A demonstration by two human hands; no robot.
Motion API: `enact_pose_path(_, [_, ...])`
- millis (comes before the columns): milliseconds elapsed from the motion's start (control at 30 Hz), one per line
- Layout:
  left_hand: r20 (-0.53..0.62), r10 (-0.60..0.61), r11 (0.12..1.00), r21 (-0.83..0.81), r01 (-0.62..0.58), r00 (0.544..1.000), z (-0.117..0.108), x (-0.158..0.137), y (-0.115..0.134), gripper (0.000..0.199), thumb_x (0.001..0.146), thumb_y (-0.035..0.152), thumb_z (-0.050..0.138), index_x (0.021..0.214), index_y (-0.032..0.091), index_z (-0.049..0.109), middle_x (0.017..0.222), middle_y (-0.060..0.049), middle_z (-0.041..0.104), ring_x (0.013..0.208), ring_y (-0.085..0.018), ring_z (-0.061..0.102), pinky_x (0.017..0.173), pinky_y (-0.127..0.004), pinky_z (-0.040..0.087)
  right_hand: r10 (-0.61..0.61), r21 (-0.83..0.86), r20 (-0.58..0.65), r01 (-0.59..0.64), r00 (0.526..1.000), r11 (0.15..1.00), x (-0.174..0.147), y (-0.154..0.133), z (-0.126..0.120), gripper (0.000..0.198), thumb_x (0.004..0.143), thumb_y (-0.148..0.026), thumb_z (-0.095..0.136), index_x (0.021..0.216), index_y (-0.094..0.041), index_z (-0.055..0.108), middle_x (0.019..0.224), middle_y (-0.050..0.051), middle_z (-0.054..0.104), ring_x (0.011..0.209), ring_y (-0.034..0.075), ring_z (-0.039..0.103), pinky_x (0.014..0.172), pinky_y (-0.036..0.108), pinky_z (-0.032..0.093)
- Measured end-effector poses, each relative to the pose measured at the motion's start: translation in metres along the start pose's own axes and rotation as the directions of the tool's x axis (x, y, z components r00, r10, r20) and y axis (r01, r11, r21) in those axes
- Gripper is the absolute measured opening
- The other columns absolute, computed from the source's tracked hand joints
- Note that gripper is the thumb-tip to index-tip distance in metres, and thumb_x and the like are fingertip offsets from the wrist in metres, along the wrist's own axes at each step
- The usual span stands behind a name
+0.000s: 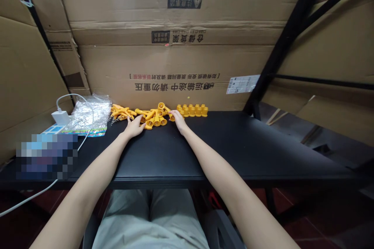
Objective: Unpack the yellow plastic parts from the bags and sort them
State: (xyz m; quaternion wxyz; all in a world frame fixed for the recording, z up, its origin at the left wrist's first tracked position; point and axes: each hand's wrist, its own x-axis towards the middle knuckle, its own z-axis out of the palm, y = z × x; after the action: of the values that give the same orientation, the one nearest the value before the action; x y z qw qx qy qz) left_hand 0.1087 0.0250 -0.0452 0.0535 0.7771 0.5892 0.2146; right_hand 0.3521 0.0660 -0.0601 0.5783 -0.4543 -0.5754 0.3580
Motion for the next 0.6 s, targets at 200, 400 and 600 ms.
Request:
enact_pose_path(200, [-0.048,-0.078,0.997,-0.005,0.078,0.996,-0.004,0.0,-0.002,0.048,0.09,0.023,0.037,0.138,0.02,0.041,0.14,-0.014,0.052,0.134,-0.026,0.043,0.114,-0.063,0.0,0.031,-0.121,-0.028,-0.034,0.999,0.992,0.0,0.007,0.001,0.017,0.077,-0.035,0.051,0.089,-0.023,0.051,0.083,-0.002,0.057,0.064,0.012,0.055,0.075,0.033,0.052])
enact_pose_path(400, [-0.131,-0.115,0.993,-0.007,0.115,0.985,-0.002,0.004,-0.019,0.047,0.085,0.014,0.04,0.13,0.009,0.05,0.134,-0.018,0.056,0.126,-0.026,0.051,0.11,-0.042,0.035,-0.004,-0.245,-0.056,-0.009,0.998,0.969,0.003,0.012,-0.003,0.03,0.076,-0.025,0.047,0.106,-0.022,0.048,0.095,0.002,0.058,0.07,0.014,0.059,0.073,0.033,0.052])
enact_pose_path(600, [-0.251,-0.108,0.992,0.036,0.12,0.962,-0.002,0.006,-0.039,0.052,0.074,0.0,0.04,0.12,0.013,0.06,0.122,-0.013,0.064,0.118,-0.023,0.057,0.102,-0.035,0.044,-0.152,-0.405,-0.081,0.107,0.985,0.908,-0.001,0.005,-0.005,0.036,0.077,-0.024,0.046,0.112,-0.018,0.05,0.116,0.012,0.058,0.107,0.022,0.057,0.096,0.038,0.045])
